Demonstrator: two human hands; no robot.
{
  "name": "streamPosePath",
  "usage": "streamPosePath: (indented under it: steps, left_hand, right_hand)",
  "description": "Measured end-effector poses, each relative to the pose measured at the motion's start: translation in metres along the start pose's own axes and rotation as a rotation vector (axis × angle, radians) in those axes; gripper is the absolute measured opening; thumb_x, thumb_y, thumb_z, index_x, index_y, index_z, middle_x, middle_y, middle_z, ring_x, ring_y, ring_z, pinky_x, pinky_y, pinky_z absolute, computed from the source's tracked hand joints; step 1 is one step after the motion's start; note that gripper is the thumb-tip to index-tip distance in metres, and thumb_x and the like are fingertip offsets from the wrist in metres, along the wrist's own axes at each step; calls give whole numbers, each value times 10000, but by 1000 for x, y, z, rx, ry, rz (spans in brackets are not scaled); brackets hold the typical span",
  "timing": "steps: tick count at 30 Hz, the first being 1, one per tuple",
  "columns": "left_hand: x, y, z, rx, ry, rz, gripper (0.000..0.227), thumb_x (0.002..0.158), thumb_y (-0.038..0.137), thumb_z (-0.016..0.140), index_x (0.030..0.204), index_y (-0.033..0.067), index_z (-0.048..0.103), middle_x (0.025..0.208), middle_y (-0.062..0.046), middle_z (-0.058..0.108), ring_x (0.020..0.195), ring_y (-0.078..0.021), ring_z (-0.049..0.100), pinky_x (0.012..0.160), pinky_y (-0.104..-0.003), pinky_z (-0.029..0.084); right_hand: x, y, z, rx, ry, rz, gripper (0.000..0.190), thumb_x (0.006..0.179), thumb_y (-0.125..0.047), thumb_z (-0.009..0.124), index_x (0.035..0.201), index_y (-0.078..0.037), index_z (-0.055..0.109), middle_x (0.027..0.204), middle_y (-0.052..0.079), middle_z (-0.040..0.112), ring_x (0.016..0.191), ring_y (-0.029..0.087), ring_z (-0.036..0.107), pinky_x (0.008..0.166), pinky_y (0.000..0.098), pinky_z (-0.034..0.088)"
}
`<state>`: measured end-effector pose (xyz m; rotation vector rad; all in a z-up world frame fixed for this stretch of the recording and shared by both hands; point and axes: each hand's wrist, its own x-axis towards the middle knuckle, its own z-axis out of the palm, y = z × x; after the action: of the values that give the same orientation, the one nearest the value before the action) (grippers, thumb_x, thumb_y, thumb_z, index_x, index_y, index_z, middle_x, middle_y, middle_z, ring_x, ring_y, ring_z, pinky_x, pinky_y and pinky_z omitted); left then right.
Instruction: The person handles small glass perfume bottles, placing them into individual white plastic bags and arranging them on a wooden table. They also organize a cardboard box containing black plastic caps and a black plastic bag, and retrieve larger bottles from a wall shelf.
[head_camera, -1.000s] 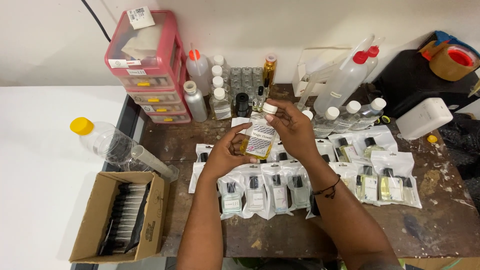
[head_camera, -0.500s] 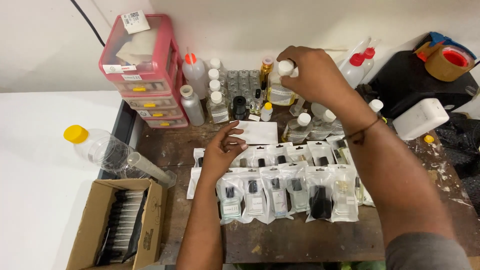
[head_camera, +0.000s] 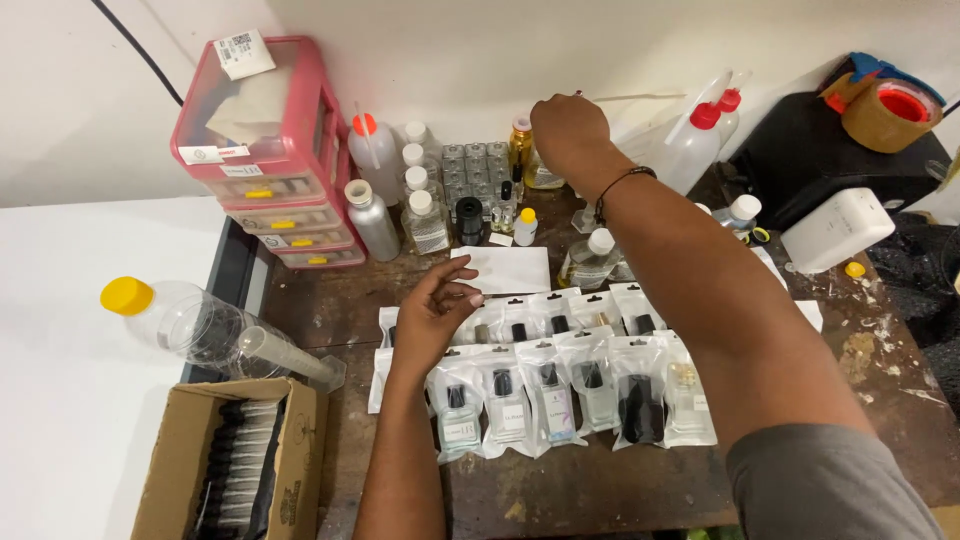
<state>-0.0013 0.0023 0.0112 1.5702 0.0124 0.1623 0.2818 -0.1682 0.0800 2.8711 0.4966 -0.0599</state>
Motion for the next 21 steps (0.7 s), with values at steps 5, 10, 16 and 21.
streamPosePath:
  steps: [5, 10, 16, 21]
  left_hand:
    - [2, -8, -2, -63, 16, 44, 512, 864, 53, 778, 1357, 64, 641, 1184, -137, 716, 952, -175, 713, 812, -289, 563]
    - [1, -11, -4, -121, 22, 91, 532, 846, -7, 799, 1356, 23, 648, 1153, -189, 716, 944, -211, 714, 808, -309, 583]
    - [1, -12, -6, -126, 18, 92, 527, 848, 2, 804, 1353, 31, 656, 1149, -191, 718, 939, -206, 722, 801, -314, 593]
    - [1, -18, -4, -95, 17, 114, 509, 866, 20, 798, 1354, 15, 655, 1150, -216, 720, 961, -246, 732, 809, -353, 597]
  right_hand:
    - [20, -5, 33, -62, 123, -20, 266, 791, 38, 723, 1051, -16, 738, 950, 167, 718, 885, 349, 715, 576, 509, 615]
    - [9, -10, 32, -79, 189, -55, 207, 847, -14, 750, 1046, 42, 745, 904, 202, 746, 896, 356, 745, 658, 528, 639]
    - [7, 3, 41, -40, 345, -28, 201, 909, -24, 729, 1092, 58, 713, 960, 211, 706, 961, 357, 737, 775, 494, 642]
    - [-42, -7, -2, -30, 387, -209, 330, 904, -5, 725, 1225, 58, 681, 1032, 255, 697, 932, 380, 741, 717, 449, 654]
